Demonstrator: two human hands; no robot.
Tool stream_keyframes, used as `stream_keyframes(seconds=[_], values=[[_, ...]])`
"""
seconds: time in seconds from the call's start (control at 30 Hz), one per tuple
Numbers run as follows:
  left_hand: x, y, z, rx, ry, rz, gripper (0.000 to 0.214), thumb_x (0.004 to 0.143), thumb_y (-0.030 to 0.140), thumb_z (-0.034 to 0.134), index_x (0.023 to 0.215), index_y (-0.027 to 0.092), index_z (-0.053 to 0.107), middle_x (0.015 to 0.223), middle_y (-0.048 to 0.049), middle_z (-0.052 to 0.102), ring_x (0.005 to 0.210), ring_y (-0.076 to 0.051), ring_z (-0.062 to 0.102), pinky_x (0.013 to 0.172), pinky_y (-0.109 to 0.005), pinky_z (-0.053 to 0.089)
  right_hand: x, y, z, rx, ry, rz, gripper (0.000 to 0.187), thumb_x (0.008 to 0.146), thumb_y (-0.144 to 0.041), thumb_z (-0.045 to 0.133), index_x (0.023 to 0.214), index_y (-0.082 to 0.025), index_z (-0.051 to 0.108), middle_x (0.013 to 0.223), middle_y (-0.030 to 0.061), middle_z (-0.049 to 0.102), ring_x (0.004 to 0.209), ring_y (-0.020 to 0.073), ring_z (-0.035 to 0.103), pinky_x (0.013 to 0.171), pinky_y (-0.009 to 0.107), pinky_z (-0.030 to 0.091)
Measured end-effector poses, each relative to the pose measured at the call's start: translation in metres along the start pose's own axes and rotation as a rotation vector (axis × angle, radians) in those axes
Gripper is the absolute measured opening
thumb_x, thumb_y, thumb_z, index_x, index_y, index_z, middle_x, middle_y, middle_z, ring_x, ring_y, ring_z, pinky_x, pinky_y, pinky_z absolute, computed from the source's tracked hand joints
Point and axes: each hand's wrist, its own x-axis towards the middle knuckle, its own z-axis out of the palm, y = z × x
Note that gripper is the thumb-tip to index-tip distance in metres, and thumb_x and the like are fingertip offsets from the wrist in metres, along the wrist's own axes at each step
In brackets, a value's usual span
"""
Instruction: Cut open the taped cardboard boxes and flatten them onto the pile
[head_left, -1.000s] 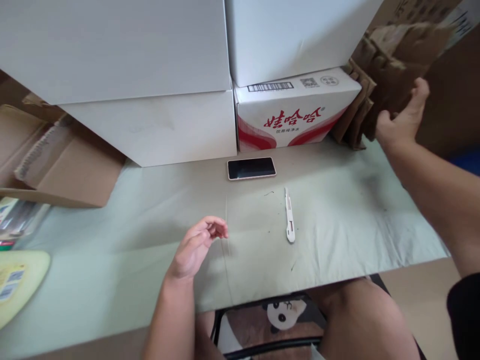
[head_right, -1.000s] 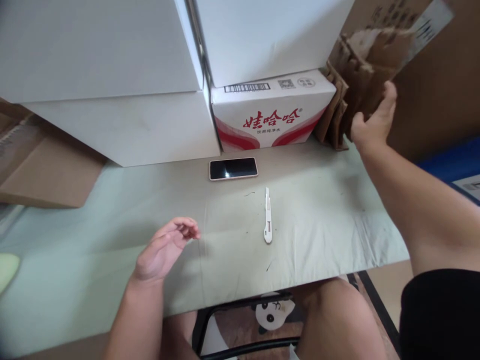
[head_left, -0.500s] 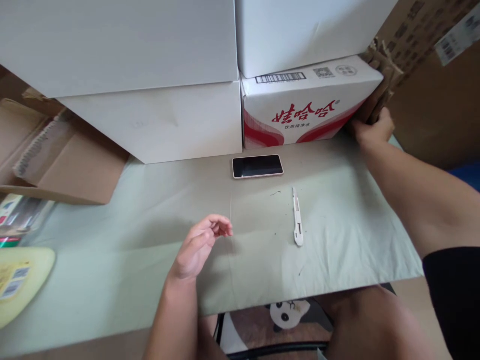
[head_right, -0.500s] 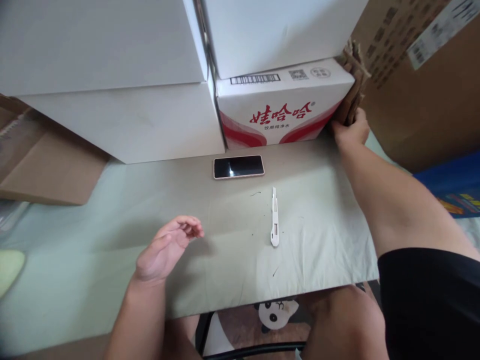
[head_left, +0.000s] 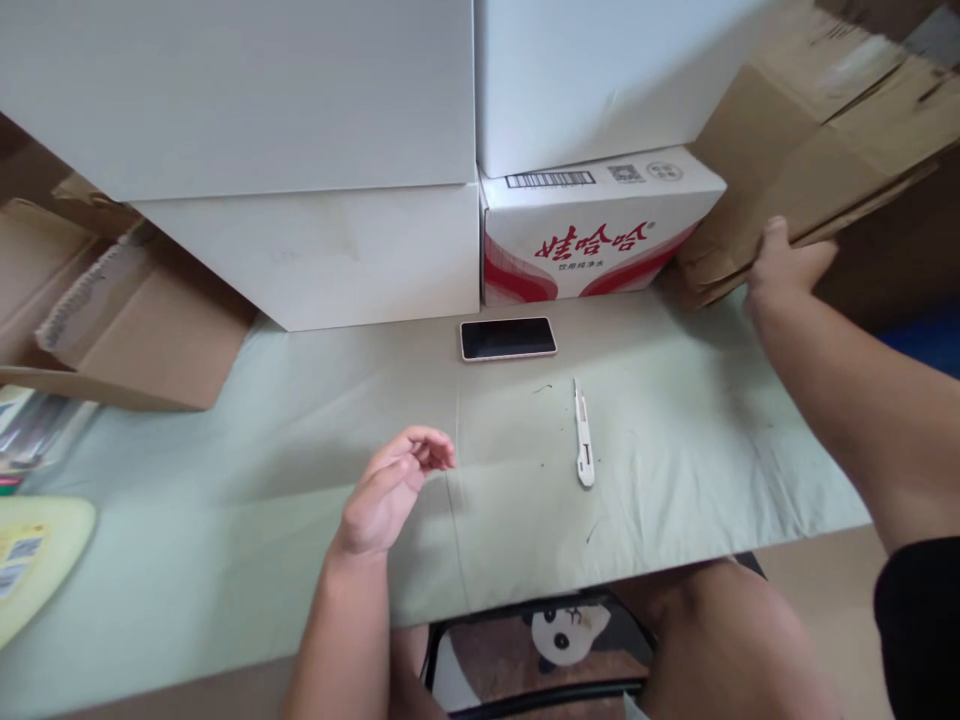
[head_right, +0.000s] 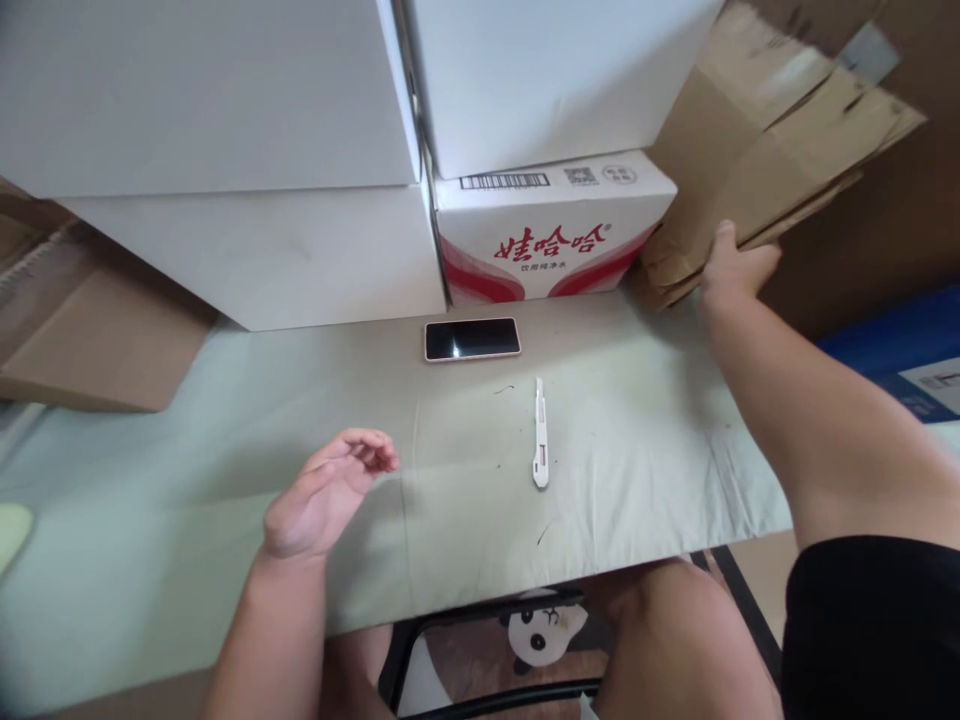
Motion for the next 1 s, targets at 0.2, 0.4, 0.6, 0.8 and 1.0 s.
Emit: stream_keyframes(seconds=[0.2,0.4,0.6,0.8,1.0], values=[[0.0,0.001,0.0,0.02,0.022,0.002,0.037,0.077,0.048,0.076,0.096,0.017,0.078,0.092,-0.0118,0.071,0.086,-0.023,0.064,0.079,-0.035,0.052,-0.05,-0.013,0.01,0.096,-0.022,0.162,0.059,0.072,-0.01,0.072,0.126,-0.015,0.047,0.135,0.0178,0.061,0.13,0.0239,0.061,0.115,0.036,0.046],[0.003,0.003,-0.002,0.03,0.023,0.004,0.038,0.077,0.049,0.075,0.096,0.017,0.078,0.092,-0.0116,0.07,0.087,-0.023,0.064,0.079,-0.035,0.051,-0.054,-0.005,0.024,0.083,-0.081,0.168,0.052,0.076,-0.009,0.065,0.127,-0.011,0.053,0.128,0.0154,0.068,0.117,0.0238,0.068,0.105,0.037,0.054],[0.005,0.004,-0.001,0.011,0.035,0.006,0.038,0.075,0.05,0.077,0.095,0.017,0.079,0.09,-0.0108,0.07,0.086,-0.023,0.064,0.079,-0.034,0.051,-0.046,0.001,0.006,-0.008,-0.115,0.071,0.05,0.078,-0.01,0.062,0.127,-0.015,0.059,0.131,0.0131,0.068,0.124,0.026,0.064,0.11,0.041,0.048],[0.006,0.003,0.0,0.016,0.038,0.005,0.04,0.074,0.051,0.076,0.094,0.017,0.078,0.089,-0.0111,0.07,0.084,-0.023,0.064,0.077,-0.035,0.051,-0.053,0.008,0.002,-0.044,-0.181,0.076,0.061,0.076,-0.014,0.066,0.135,-0.021,0.053,0.136,0.0114,0.066,0.123,0.0245,0.063,0.109,0.041,0.047],[0.005,0.005,0.0,0.002,0.042,0.011,0.039,0.074,0.05,0.077,0.094,0.017,0.078,0.09,-0.0112,0.07,0.085,-0.023,0.064,0.077,-0.035,0.051,-0.052,0.002,-0.003,-0.01,-0.212,0.059,0.077,0.066,-0.014,0.074,0.136,-0.021,0.043,0.145,0.011,0.059,0.128,0.0211,0.06,0.11,0.037,0.046]])
